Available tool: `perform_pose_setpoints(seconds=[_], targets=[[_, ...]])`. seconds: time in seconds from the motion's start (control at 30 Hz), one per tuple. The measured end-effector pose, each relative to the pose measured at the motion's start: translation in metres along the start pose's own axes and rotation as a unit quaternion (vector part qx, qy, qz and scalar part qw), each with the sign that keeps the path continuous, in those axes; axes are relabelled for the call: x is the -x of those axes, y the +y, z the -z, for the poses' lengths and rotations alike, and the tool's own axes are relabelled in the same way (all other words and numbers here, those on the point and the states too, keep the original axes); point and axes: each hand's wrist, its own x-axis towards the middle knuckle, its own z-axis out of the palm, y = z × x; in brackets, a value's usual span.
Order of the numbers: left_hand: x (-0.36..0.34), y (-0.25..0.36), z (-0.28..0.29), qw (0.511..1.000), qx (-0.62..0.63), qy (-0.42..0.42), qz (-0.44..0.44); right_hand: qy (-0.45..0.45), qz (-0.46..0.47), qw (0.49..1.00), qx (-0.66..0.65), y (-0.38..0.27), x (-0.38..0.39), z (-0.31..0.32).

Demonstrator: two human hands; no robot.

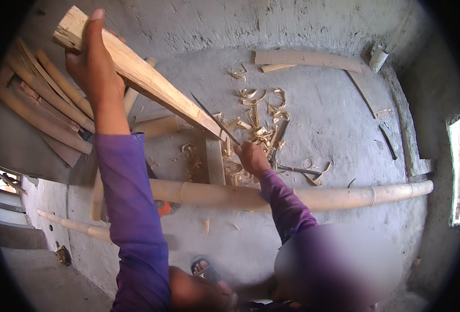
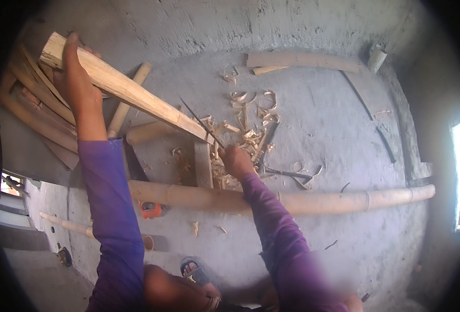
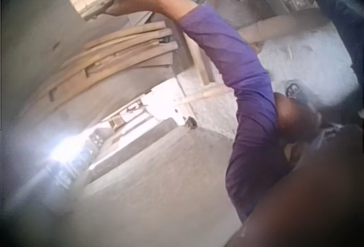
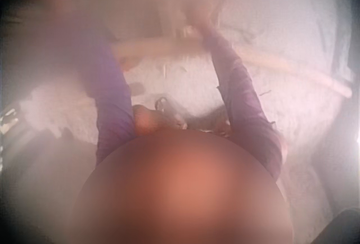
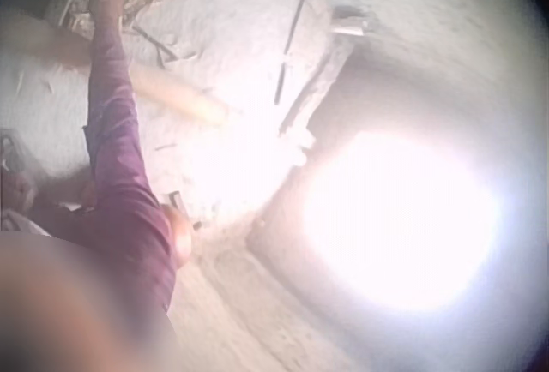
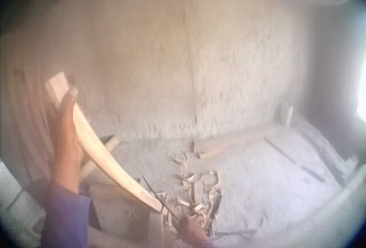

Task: The person uses a knife to carve and shape a piece of wood, removing shavings and refining its edges. They periodically inspect the wood and fit it into a bamboo tube to check alignment.

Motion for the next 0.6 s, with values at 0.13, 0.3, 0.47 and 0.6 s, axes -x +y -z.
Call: perform_pose_setpoints(seconds=[0.13,0.3,0.47,0.6], targets=[[0.003,0.003,-0.001,1.0,0.009,0.0,0.022,-0.012,0.009,1.0,-0.014,0.003,-0.003,0.0],[0.006,0.006,0.0,1.0,0.002,0.001,0.011,-0.023,-0.008,0.999,-0.021,0.008,-0.004,0.003],[0.003,0.006,0.002,1.0,-0.003,0.01,0.023,-0.02,-0.024,0.999,-0.011,0.012,-0.004,0.003],[0.001,0.004,0.009,0.999,-0.014,0.032,0.028,-0.02,-0.006,1.0,0.016,0.016,-0.003,0.001]])
